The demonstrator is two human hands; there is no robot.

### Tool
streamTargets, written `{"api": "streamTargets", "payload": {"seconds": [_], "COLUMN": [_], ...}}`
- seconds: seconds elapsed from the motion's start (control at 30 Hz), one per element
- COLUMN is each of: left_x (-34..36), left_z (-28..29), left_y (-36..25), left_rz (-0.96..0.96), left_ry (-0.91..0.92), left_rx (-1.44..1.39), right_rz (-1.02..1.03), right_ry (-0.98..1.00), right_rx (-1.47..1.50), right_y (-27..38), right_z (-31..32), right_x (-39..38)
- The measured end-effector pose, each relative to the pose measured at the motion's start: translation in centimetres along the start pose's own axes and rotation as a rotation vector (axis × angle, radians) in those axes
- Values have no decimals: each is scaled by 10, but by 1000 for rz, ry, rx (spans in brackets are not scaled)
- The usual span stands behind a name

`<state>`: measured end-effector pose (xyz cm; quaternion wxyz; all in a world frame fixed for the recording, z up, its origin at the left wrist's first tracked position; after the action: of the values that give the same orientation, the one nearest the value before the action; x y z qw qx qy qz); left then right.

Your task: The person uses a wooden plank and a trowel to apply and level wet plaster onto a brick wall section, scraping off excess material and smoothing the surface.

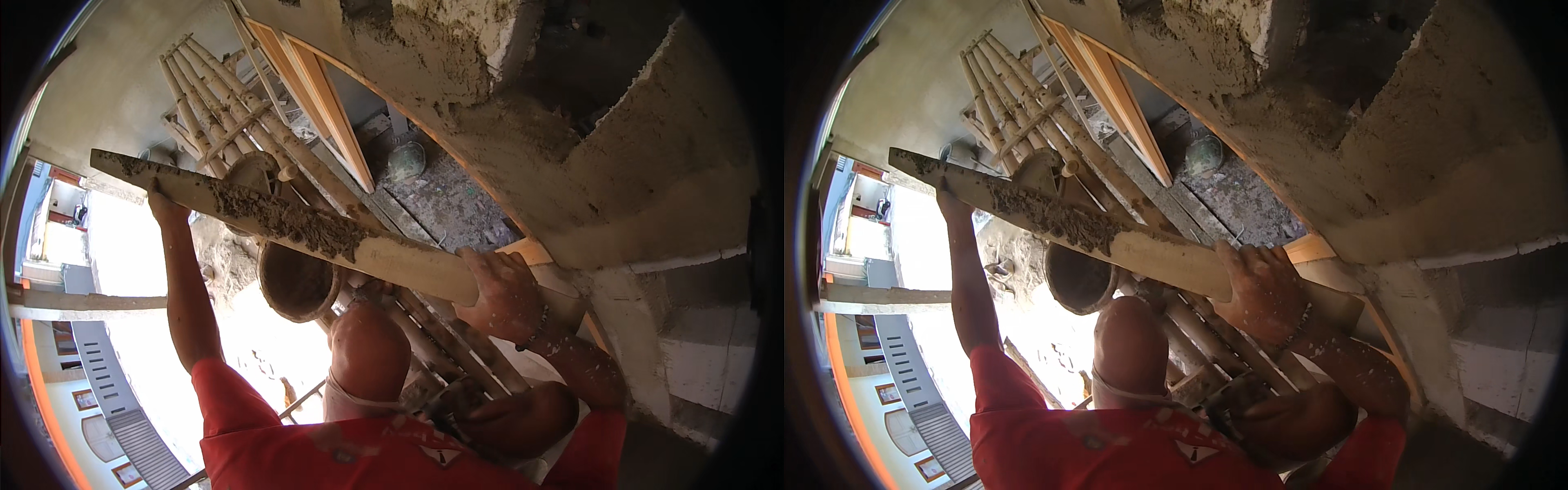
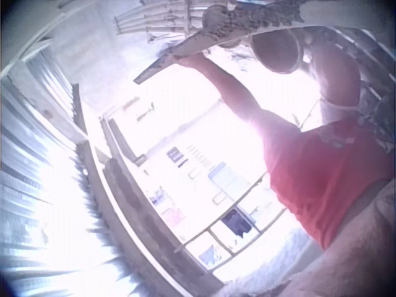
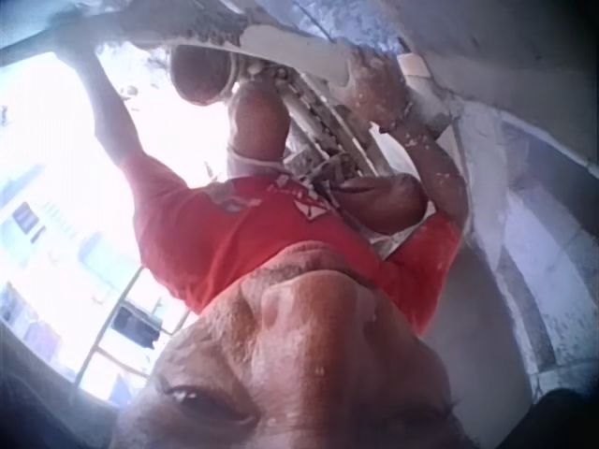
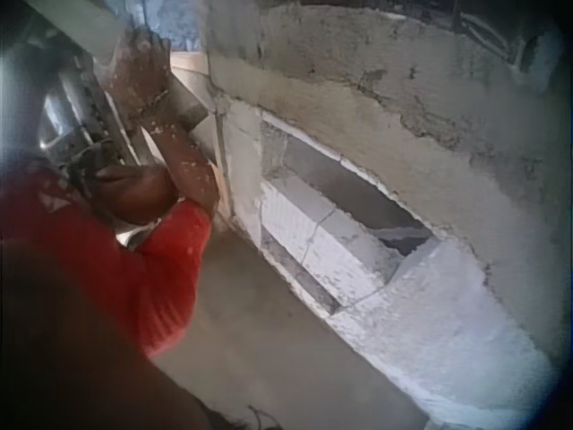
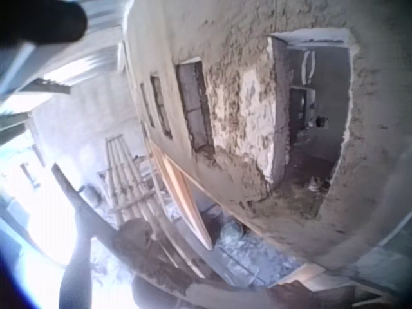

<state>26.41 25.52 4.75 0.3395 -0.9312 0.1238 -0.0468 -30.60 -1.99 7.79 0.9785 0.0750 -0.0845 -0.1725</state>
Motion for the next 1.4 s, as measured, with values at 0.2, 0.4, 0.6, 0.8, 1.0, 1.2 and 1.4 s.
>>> {"api": "streamTargets", "payload": {"seconds": [0.2, 0.4, 0.6, 0.8, 1.0, 1.2, 1.4], "left_x": [-6, -70, -180, -299, -406, -547, -643], "left_z": [81, 142, 125, 130, 206, 217, 166], "left_y": [-112, -215, -260, -285, -353, -423, -452], "left_rz": [-277, -715, -1062, -1271, -1198, -1588, -1214], "left_ry": [-45, -119, -151, -81, -504, -382, -587], "left_rx": [485, 1539, 2221, 1968, 2030, 2358, 2104], "right_rz": [153, 416, 516, 678, 860, 999, 1161], "right_ry": [72, -59, 85, 96, 73, 137, 257], "right_rx": [65, 233, 376, 398, 344, 372, 393], "right_y": [30, 46, 64, 89, 136, 219, 304], "right_z": [-13, -28, -55, -85, -107, -127, -157], "right_x": [50, 90, 138, 187, 211, 206, 187]}}
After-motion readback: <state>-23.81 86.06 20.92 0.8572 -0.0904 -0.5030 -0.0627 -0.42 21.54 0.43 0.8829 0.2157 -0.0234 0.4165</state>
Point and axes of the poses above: each hand's wrist, its own x-axis towards the middle knuckle, its own z-axis out of the back of the hand, y = z × x, the point moved 3 cm from there along x, towards the middle knuckle, and after that the axes turned 14 degrees about -x, right-handed, at the moved point
